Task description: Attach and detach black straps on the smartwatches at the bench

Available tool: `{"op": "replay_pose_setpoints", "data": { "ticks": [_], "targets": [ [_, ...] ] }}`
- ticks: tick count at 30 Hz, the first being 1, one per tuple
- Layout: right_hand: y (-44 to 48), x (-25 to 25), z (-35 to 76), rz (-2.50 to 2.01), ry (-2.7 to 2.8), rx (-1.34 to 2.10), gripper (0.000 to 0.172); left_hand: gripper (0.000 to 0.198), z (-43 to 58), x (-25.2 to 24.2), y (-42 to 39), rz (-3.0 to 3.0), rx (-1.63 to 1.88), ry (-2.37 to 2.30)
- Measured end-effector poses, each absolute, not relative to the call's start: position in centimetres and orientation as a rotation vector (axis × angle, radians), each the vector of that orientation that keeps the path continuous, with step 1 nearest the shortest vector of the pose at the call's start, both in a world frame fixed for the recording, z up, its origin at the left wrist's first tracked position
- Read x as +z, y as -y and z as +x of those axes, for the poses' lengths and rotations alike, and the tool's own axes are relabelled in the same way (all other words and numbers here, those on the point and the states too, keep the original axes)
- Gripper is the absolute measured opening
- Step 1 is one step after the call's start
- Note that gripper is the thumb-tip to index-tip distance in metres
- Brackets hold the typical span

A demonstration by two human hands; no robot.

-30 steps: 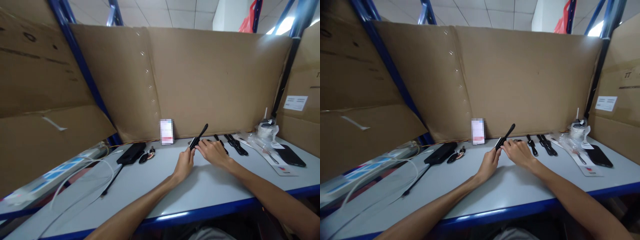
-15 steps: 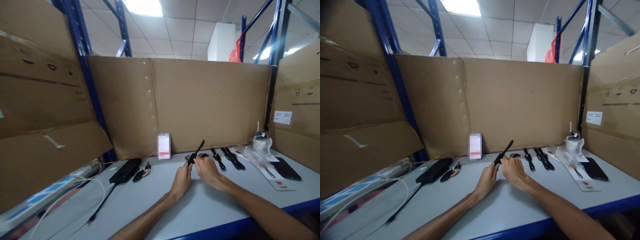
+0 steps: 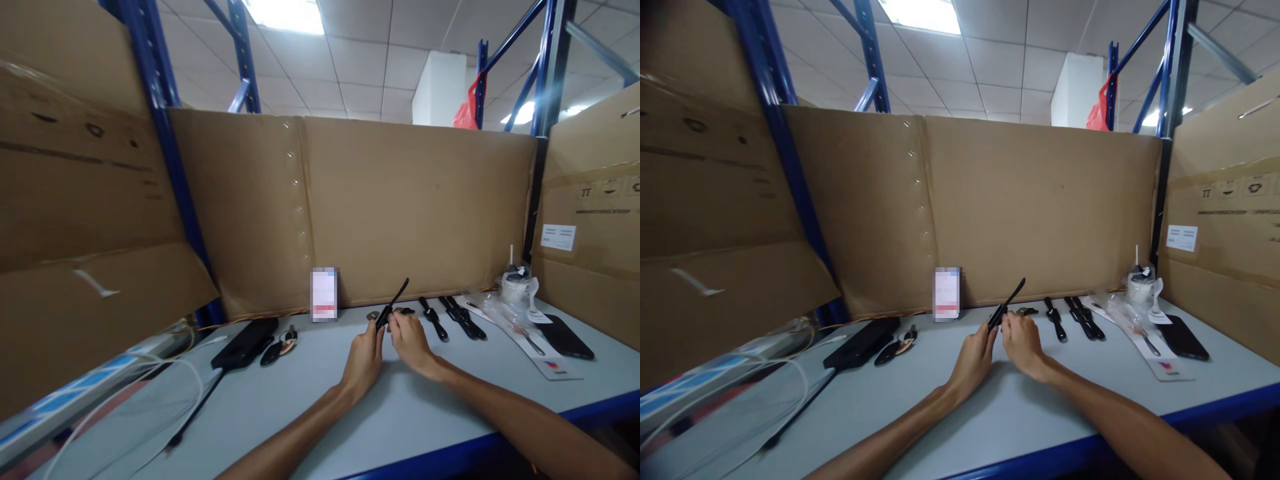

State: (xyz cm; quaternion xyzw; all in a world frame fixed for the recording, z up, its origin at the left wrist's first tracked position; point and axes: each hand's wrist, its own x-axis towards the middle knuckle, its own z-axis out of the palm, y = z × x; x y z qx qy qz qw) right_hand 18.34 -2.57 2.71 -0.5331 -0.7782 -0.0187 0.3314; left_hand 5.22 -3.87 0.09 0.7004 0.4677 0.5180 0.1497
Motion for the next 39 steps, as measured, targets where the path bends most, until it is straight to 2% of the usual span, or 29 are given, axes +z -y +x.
{"op": "replay_pose_setpoints", "data": {
  "ticks": [6,11,17,20,26,35,39],
  "targets": [
    [2.5,3.1,18.9,-1.36,2.054,0.053,0.04,0.027,5.0,0.6,3.9,1.976,1.452,-1.278],
    [2.5,3.4,19.3,-1.309,2.123,0.064,0.039,0.06,4.8,0.8,3.4,1.644,1.374,-1.157],
    [2.2,3.4,19.7,-1.223,2.085,0.301,0.042,0.071,4.4,1.0,4.1,1.27,1.188,-1.076],
    [1.8,3.1,19.6,-1.167,1.987,0.556,0.045,0.071,4.3,1.3,4.5,1.211,1.172,-1.002],
    [1.7,2.9,19.0,-1.015,1.634,1.158,0.035,0.06,4.6,1.6,5.3,1.114,1.045,-0.745],
    [1.1,4.2,20.3,-0.921,1.631,1.309,0.036,0.053,4.6,2.2,5.7,1.064,0.974,-0.733],
    [-0.2,4.7,21.6,-0.988,1.535,1.305,0.046,0.054,4.3,2.4,5.3,1.091,1.056,-0.752]
  ]
}}
